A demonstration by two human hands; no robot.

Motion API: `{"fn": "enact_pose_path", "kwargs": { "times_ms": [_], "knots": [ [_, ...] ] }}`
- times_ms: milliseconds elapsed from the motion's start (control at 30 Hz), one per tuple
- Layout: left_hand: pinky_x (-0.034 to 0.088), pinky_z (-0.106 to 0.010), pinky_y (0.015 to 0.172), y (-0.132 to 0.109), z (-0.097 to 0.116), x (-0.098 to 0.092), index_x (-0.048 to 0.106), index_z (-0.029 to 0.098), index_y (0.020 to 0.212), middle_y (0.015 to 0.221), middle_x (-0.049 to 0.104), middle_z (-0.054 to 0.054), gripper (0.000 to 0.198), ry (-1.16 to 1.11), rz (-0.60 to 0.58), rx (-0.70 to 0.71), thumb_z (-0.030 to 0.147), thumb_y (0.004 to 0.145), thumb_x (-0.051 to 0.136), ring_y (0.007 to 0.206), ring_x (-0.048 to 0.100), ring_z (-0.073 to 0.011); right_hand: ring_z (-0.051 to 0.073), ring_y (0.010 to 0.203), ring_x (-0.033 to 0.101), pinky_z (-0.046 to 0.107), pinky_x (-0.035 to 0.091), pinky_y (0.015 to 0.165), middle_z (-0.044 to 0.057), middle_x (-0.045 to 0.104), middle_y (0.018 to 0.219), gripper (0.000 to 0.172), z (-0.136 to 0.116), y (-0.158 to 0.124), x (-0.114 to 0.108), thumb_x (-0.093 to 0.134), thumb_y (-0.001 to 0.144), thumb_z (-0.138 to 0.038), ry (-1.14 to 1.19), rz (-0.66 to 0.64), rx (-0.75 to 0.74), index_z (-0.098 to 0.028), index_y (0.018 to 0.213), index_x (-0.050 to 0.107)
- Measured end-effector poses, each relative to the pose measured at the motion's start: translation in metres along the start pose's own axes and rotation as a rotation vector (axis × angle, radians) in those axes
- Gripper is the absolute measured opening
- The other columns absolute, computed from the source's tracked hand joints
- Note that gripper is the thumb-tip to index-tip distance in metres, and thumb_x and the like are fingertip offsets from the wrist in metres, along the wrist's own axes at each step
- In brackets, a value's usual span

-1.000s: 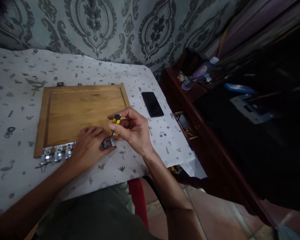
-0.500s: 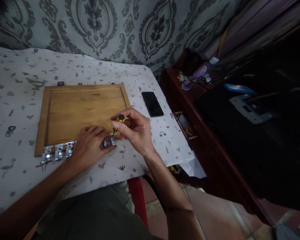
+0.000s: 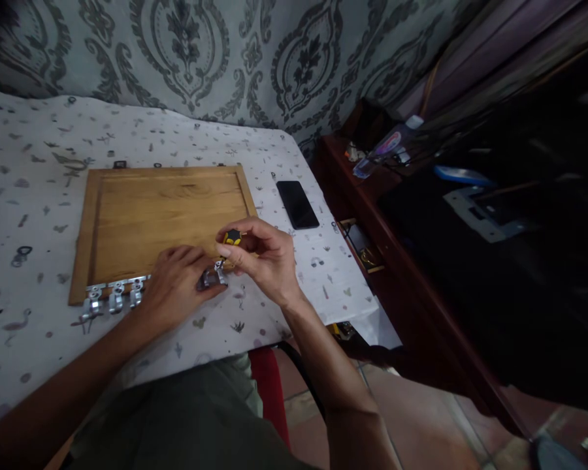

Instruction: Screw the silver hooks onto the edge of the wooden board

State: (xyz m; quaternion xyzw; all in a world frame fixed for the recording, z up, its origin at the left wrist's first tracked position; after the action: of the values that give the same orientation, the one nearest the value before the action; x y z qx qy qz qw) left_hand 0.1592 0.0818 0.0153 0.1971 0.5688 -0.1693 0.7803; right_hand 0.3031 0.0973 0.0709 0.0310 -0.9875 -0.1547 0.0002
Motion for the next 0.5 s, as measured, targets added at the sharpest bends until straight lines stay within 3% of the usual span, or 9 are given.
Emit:
{"fn": "enact_pose_path", "kwargs": {
  "times_ms": [167,367,500],
  "knots": [
    [0.044,-0.049,0.094,-0.0005,0.0002,-0.0011,0.072,0.016,0.105,0.106,0.070,-0.010,0.032,-0.026,0.001,-0.007,0.042,0.088,0.077,0.108,0.061,-0.0331,0.004,0.043,0.053,0.017,0.047,0.038,-0.001,0.076,0.079,0.034,0.0014,0.0024,0.0007,0.089,0.074,-0.041,0.009,0.016,-0.003,-0.020,0.080,0.063],
    [0.044,-0.049,0.092,-0.0002,0.0007,-0.0011,0.072,0.015,0.103,0.105,0.070,-0.010,0.032,-0.013,0.017,0.017,0.043,0.088,0.077,0.107,0.062,-0.0332,0.005,0.048,0.060,0.023,0.057,0.050,-0.001,0.075,0.090,0.035,-0.0004,0.0008,0.0011,0.076,0.088,-0.045,-0.052,-0.095,-0.007,-0.024,0.115,0.072],
    [0.044,-0.048,0.093,-0.0007,0.0001,-0.0009,0.071,0.016,0.104,0.106,0.071,-0.010,0.033,-0.015,0.022,0.025,0.044,0.088,0.077,0.108,0.062,-0.0327,0.003,0.045,0.056,0.019,0.051,0.043,-0.001,0.076,0.091,0.022,-0.0024,0.0019,0.0021,0.083,0.082,-0.039,-0.032,-0.055,-0.016,-0.022,0.093,0.075]
  ]
}}
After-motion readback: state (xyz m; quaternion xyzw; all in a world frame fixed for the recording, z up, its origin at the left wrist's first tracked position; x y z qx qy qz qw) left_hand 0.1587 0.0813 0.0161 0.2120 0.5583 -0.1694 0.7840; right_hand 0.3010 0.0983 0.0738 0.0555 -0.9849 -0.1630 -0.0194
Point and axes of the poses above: each hand's wrist, its own y-axis towards the middle knuckle, its own x-axis out of the palm, z = x × y, the point moved 6 cm from there along y, towards the middle knuckle
